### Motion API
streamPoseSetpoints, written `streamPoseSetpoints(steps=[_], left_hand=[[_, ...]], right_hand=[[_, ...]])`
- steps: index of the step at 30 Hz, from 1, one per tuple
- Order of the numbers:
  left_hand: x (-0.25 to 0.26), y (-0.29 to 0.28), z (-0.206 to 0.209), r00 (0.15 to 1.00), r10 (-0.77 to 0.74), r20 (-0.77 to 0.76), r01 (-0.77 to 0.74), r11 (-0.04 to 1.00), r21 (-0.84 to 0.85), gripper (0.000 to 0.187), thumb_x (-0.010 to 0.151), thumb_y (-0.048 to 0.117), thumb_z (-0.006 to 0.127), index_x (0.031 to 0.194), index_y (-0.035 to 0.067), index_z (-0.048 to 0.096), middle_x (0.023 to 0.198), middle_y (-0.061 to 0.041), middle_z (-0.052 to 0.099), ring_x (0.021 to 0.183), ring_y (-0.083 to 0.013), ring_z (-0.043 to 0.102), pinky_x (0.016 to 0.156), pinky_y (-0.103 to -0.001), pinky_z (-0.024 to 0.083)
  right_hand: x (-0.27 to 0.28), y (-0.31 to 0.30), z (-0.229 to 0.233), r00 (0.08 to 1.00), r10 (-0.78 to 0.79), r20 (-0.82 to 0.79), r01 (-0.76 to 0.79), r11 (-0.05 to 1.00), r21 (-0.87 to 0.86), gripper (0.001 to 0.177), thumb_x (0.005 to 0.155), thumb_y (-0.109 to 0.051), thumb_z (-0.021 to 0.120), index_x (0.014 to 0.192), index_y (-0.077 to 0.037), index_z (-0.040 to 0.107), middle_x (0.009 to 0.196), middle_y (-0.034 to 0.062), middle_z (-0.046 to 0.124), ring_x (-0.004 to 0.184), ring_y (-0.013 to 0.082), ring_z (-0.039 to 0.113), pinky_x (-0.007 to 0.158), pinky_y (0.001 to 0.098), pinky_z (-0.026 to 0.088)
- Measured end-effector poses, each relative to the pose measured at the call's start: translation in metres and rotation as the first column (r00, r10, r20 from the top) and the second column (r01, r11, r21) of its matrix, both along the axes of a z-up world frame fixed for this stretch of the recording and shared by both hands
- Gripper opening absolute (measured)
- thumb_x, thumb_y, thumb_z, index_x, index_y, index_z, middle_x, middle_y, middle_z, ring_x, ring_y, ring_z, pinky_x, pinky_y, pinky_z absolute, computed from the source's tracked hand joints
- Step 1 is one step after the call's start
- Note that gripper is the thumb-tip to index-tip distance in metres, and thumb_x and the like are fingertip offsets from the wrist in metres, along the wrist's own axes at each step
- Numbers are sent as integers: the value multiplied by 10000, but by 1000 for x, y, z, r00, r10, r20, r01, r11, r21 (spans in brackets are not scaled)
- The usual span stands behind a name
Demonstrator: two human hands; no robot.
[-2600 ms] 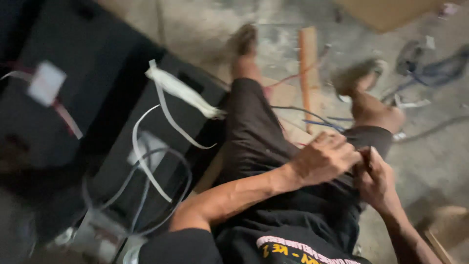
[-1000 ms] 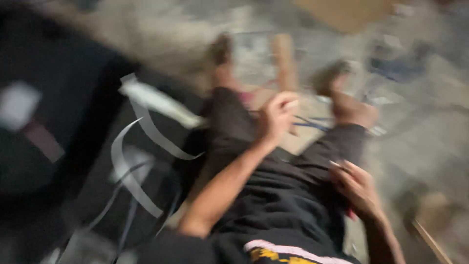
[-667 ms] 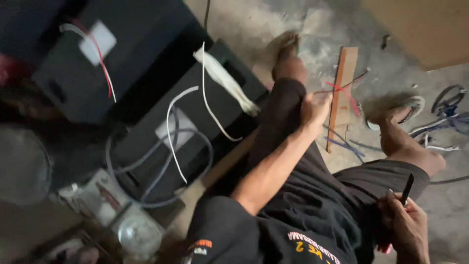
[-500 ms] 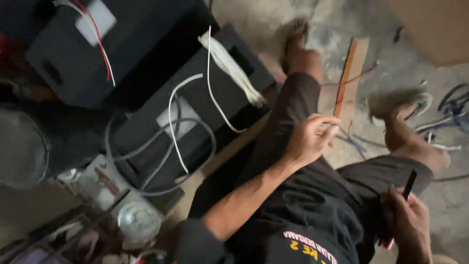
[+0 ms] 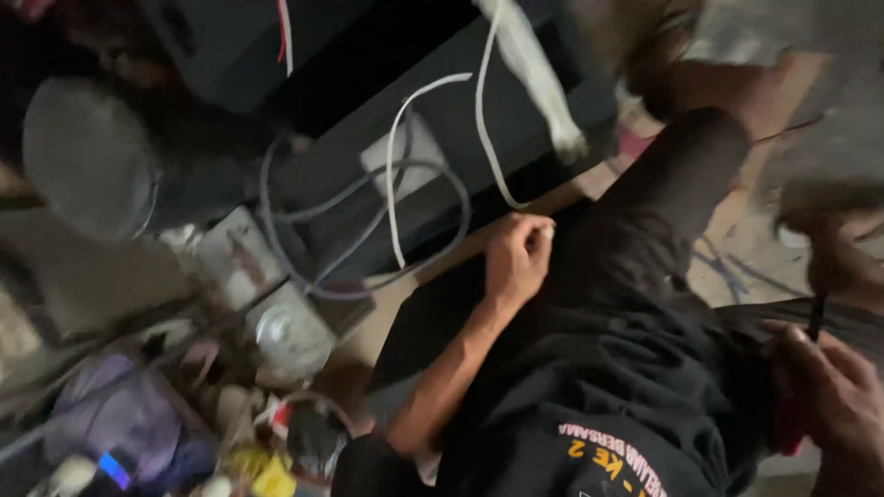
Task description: Stripping insulation from electrical wires and applying adhesive tape to the connections
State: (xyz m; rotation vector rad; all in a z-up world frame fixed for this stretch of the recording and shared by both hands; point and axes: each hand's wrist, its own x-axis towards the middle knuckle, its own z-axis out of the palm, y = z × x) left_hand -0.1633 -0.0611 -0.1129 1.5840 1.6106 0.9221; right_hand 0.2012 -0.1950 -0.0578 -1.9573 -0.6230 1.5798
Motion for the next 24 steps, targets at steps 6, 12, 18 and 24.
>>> streamPoseSetpoints(steps=[6,12,18,24], left_hand=[[-26,85,13,986,128,-109,-119,989,90,157,976,216,619,995,91,712,800,-48,649,621,-189,612,591,-333,509],[-92,123,-12,944,158,-291,-80,962,262,163,910,-19,698,1044,66,657,916,-78,630,678,-140,634,539,-254,542],[-146,181,-48,504,239,-830,-59,968,243,289,861,135,761,1129,49,699,1174,-129,576,1101,-346,553,902,-517,470],[-178,179,-31,449,269,-852,25,950,312,82,946,248,677,923,217,749,758,-32,746,527,-296,676,484,-441,536]], right_hand=[[-46,14,77,976,-212,46,215,974,-71,391,1235,-236,418,1364,89,592,836,229,520,426,352,418,339,493,383],[-36,-30,27,924,-379,-46,379,925,1,397,1245,-223,369,1448,70,544,1055,136,529,809,186,433,655,319,337],[-44,-15,42,929,-367,-54,366,930,-26,378,1226,-245,418,1386,47,598,1000,108,549,716,138,393,584,288,302],[-42,-3,33,919,-329,-216,346,937,41,344,1133,-184,466,1371,17,611,914,71,555,561,103,364,439,255,261]])
